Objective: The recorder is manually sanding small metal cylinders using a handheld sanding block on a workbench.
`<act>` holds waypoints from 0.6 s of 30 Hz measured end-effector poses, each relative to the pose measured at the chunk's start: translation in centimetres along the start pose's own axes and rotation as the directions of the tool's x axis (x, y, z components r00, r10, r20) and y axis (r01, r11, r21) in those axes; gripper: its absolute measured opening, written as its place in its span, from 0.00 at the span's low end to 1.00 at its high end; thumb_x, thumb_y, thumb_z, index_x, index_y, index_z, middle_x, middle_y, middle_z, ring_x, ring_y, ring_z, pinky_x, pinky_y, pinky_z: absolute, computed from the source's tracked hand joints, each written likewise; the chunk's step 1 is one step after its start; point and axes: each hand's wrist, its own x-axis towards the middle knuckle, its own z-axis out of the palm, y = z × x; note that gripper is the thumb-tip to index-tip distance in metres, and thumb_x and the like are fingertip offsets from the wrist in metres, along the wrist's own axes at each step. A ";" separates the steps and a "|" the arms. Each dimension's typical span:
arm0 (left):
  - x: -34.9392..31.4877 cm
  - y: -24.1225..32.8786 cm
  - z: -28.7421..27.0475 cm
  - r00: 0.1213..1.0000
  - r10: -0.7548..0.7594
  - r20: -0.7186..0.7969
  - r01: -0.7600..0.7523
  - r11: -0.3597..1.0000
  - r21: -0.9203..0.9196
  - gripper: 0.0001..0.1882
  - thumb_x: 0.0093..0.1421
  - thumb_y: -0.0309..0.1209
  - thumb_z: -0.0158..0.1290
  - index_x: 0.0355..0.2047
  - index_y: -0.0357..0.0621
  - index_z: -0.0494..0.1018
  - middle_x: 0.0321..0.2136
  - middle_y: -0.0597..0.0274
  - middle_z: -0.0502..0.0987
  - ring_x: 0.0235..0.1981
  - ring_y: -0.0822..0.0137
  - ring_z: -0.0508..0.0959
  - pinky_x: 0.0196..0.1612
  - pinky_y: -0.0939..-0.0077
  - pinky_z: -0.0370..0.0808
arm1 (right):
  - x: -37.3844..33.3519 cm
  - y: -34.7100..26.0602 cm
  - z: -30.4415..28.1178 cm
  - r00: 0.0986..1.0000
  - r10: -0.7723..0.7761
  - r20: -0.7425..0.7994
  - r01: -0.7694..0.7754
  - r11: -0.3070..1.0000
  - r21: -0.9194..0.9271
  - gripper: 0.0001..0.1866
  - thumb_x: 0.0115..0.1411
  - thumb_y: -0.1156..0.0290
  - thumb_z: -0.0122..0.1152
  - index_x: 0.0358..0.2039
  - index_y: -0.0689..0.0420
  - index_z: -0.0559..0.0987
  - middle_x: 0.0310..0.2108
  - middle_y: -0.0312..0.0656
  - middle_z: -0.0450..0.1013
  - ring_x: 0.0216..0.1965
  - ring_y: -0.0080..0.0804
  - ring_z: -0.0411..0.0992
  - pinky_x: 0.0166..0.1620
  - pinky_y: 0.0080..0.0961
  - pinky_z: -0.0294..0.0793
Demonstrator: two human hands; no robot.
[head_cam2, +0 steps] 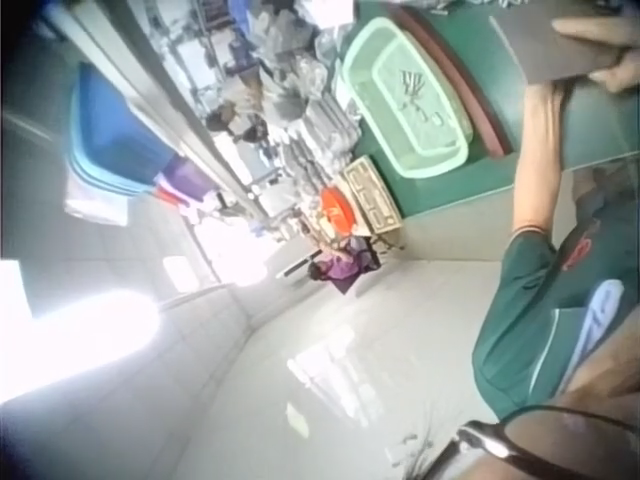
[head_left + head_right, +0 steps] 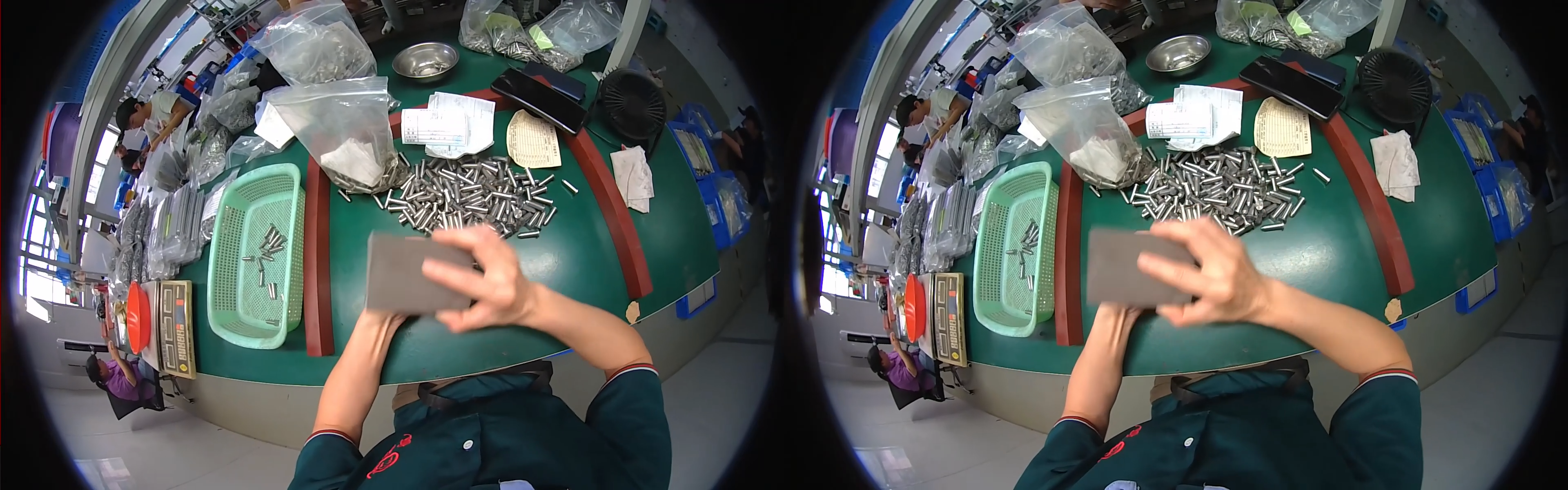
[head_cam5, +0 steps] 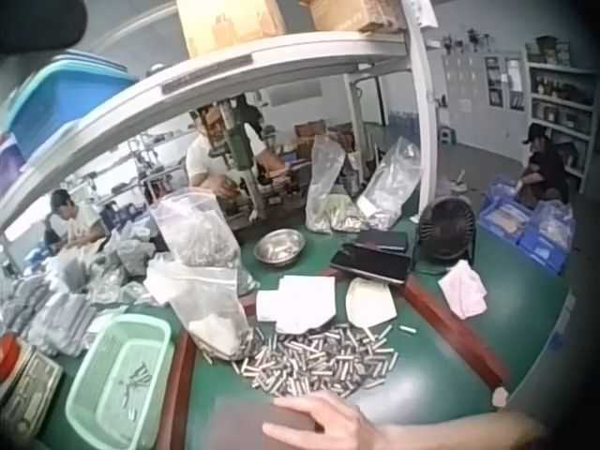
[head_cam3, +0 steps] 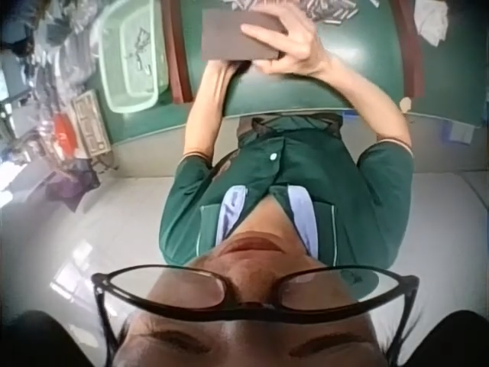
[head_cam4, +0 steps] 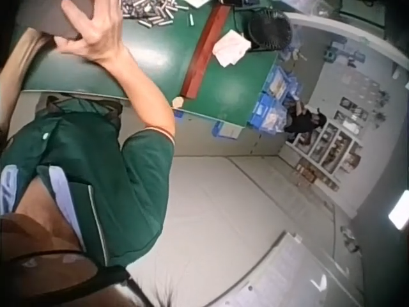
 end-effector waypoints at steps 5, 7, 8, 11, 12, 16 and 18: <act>0.2 3.0 1.8 0.976 0.085 0.200 -0.072 0.995 -0.074 0.12 0.63 0.38 0.54 0.30 0.41 0.70 0.22 0.66 0.69 0.23 0.74 0.66 0.29 0.78 0.63 | -1.0 4.8 -1.4 0.896 0.339 -0.286 -0.394 0.904 -0.165 0.29 0.34 0.71 0.69 0.42 0.62 0.79 0.45 0.52 0.70 0.44 0.48 0.71 0.46 0.38 0.73; -0.2 2.2 2.1 0.989 0.071 0.127 -0.062 0.995 -0.077 0.10 0.64 0.35 0.53 0.33 0.41 0.70 0.26 0.66 0.70 0.27 0.73 0.70 0.35 0.78 0.68 | -0.4 2.1 -0.6 0.955 0.195 -0.223 -0.224 0.968 -0.115 0.30 0.33 0.69 0.69 0.43 0.59 0.80 0.45 0.52 0.70 0.42 0.46 0.72 0.45 0.36 0.74; -0.5 2.0 2.2 0.989 0.065 0.136 -0.055 0.996 -0.077 0.10 0.64 0.35 0.53 0.33 0.41 0.70 0.26 0.66 0.70 0.27 0.73 0.70 0.35 0.78 0.68 | 0.0 0.5 -0.2 0.984 0.102 -0.143 -0.104 0.995 -0.003 0.30 0.33 0.67 0.70 0.43 0.57 0.80 0.45 0.52 0.71 0.41 0.45 0.72 0.43 0.35 0.75; -0.7 2.1 3.6 0.987 0.122 -0.106 -0.121 0.993 0.017 0.09 0.61 0.29 0.55 0.42 0.41 0.72 0.36 0.62 0.75 0.38 0.70 0.75 0.43 0.74 0.72 | -0.3 1.6 0.3 0.984 0.145 -0.100 -0.152 0.986 -0.072 0.28 0.36 0.68 0.69 0.43 0.59 0.80 0.45 0.55 0.70 0.43 0.48 0.72 0.44 0.37 0.74; 0.2 2.4 1.6 0.961 0.167 0.220 -0.146 0.983 -0.109 0.08 0.61 0.28 0.55 0.40 0.41 0.73 0.35 0.62 0.76 0.38 0.70 0.75 0.41 0.74 0.72 | -0.2 3.0 -0.5 0.936 0.312 -0.165 -0.340 0.923 -0.183 0.29 0.35 0.71 0.68 0.44 0.61 0.79 0.45 0.52 0.70 0.44 0.47 0.71 0.46 0.37 0.73; -0.3 2.9 4.3 0.986 0.086 -0.141 -0.092 0.995 -0.035 0.13 0.59 0.28 0.57 0.44 0.40 0.71 0.40 0.61 0.76 0.43 0.68 0.76 0.48 0.72 0.74 | 0.1 1.3 -0.8 0.977 0.137 -0.166 -0.145 0.989 -0.034 0.27 0.35 0.67 0.69 0.41 0.57 0.81 0.43 0.52 0.72 0.39 0.46 0.72 0.42 0.36 0.75; -1.2 3.7 3.6 0.986 -0.049 -0.156 0.037 0.996 -0.080 0.14 0.60 0.29 0.57 0.45 0.41 0.71 0.39 0.62 0.76 0.40 0.70 0.75 0.47 0.73 0.73 | 0.0 0.2 -0.7 0.996 0.093 0.003 -0.093 0.995 -0.042 0.27 0.36 0.65 0.69 0.41 0.56 0.81 0.43 0.52 0.72 0.40 0.46 0.73 0.42 0.35 0.75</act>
